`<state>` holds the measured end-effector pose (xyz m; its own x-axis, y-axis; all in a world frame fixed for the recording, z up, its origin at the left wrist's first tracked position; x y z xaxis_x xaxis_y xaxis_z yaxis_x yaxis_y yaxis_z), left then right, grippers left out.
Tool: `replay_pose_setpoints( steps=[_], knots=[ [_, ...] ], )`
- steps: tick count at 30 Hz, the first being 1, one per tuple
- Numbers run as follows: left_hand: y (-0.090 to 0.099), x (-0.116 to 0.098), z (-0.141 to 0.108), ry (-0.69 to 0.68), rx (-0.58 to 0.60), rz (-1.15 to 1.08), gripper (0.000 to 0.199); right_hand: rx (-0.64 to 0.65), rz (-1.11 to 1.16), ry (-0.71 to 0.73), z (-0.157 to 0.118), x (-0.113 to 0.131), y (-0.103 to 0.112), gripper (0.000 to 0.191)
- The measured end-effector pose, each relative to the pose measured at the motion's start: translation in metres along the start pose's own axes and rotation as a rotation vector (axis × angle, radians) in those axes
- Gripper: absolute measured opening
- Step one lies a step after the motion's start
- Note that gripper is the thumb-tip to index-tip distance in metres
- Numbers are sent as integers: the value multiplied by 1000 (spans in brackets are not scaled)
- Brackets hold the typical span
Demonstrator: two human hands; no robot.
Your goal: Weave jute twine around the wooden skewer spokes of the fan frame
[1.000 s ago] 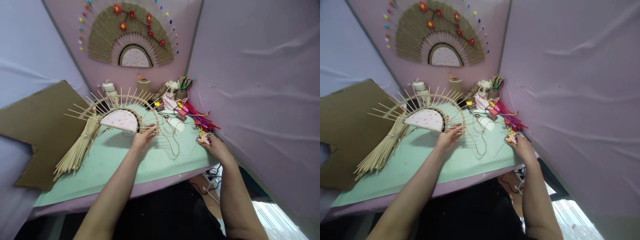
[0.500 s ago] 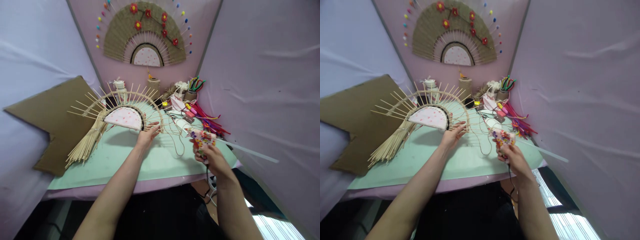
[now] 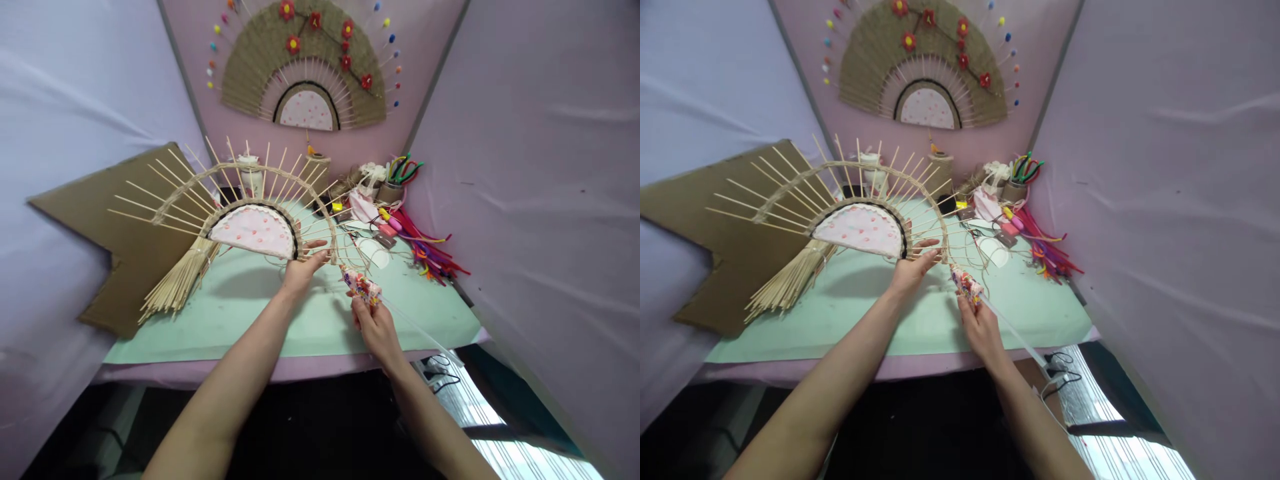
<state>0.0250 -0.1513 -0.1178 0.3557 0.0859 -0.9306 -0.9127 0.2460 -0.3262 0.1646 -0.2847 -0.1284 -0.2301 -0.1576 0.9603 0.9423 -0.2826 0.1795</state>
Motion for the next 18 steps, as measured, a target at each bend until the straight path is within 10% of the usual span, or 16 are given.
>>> replay_pose_setpoints(
  steps=[18],
  knots=[
    [-1,-3,-4,13,-20,-47,52,61,-58,-74,2,-12,-2,49]
  ],
)
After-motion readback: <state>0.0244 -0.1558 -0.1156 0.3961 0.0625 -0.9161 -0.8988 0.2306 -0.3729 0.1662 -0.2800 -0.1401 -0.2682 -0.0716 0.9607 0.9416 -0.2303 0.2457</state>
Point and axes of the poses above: each hand's wrist, its own z-axis towards the middle knuckle, its own y-axis out of the back of the hand, x = y × z, the point moved 4 cm from there along z, towards the middle knuckle, and after that the axes turned 9 degrees about z, right-handed, at the moved point
